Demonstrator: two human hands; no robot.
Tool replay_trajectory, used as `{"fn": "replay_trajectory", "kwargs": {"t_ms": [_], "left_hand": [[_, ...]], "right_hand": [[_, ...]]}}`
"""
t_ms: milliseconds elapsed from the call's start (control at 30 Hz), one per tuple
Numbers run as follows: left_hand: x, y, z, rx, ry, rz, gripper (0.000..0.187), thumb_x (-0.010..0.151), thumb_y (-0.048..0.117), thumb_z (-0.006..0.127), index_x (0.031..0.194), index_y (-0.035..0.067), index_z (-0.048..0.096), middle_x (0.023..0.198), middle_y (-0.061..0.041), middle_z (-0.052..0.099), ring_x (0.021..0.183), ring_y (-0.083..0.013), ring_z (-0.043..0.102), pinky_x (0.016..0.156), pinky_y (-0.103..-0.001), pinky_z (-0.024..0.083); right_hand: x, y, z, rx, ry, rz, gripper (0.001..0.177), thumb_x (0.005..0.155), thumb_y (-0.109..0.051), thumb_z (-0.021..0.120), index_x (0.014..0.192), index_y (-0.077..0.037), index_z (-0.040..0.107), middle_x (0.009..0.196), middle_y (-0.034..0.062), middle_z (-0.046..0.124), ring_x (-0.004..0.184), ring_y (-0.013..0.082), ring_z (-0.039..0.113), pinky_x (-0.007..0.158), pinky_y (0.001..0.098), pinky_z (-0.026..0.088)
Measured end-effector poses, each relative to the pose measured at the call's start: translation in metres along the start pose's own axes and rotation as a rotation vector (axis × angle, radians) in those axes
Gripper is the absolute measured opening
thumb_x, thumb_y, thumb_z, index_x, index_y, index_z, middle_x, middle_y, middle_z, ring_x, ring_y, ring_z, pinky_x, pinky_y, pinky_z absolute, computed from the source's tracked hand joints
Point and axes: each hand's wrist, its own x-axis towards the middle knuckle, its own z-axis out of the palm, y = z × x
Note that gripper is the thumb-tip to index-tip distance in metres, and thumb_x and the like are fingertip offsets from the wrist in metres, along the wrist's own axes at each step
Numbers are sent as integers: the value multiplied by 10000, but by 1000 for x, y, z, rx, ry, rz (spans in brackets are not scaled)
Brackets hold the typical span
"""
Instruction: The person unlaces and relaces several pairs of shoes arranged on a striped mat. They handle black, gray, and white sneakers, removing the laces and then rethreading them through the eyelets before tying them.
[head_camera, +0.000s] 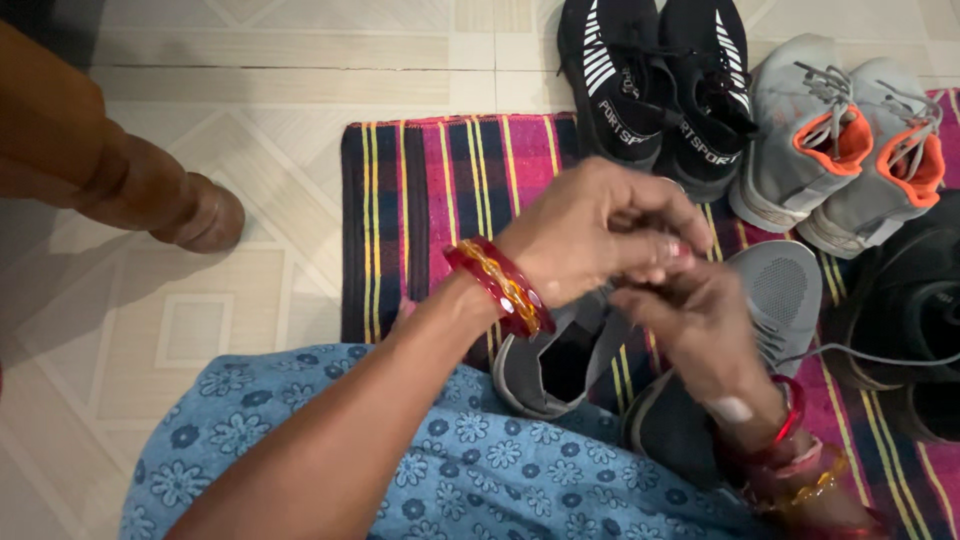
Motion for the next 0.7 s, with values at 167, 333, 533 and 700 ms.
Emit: {"fn": "replay_trajectory", "kwargs": {"t_ms": [167, 333, 533, 700], "left_hand": [[5, -1, -43, -137, 546, -52, 195, 938, 0, 658, 1108, 45, 742, 958, -132, 800, 719, -119, 721, 672, -257, 625], [-7, -14, -77, 207, 1172, 60, 422, 811, 0, 723, 1222, 95, 709, 1103, -6, 682, 926, -107, 712, 779, -330, 607], [8, -42, -18, 720, 129, -238, 386, 984, 401, 563, 847, 112, 779, 742, -172, 737, 650, -300, 716, 681, -445, 545], [2, -46, 2, 780, -26, -190, 607, 1052, 488, 416, 730, 76, 723, 670, -190, 679, 656, -342, 693, 673, -492, 524]], "right_hand": [[-5, -28, 4, -320, -168, 32, 171, 922, 24, 657, 1007, 2, 804, 910, 65, 790, 818, 101, 688, 738, 241, 555], [-1, -49, -2, -165, -174, 172, 178, 857, 7, 672, 1022, -22, 733, 937, 58, 807, 875, 110, 774, 749, 238, 610], [-2, -58, -9, -357, -177, 38, 118, 839, 1, 730, 942, -5, 787, 947, 71, 761, 833, 132, 723, 736, 264, 597], [-1, -67, -18, -543, -169, -55, 133, 803, -15, 760, 930, 11, 787, 926, 79, 760, 812, 134, 694, 688, 286, 553]]}}
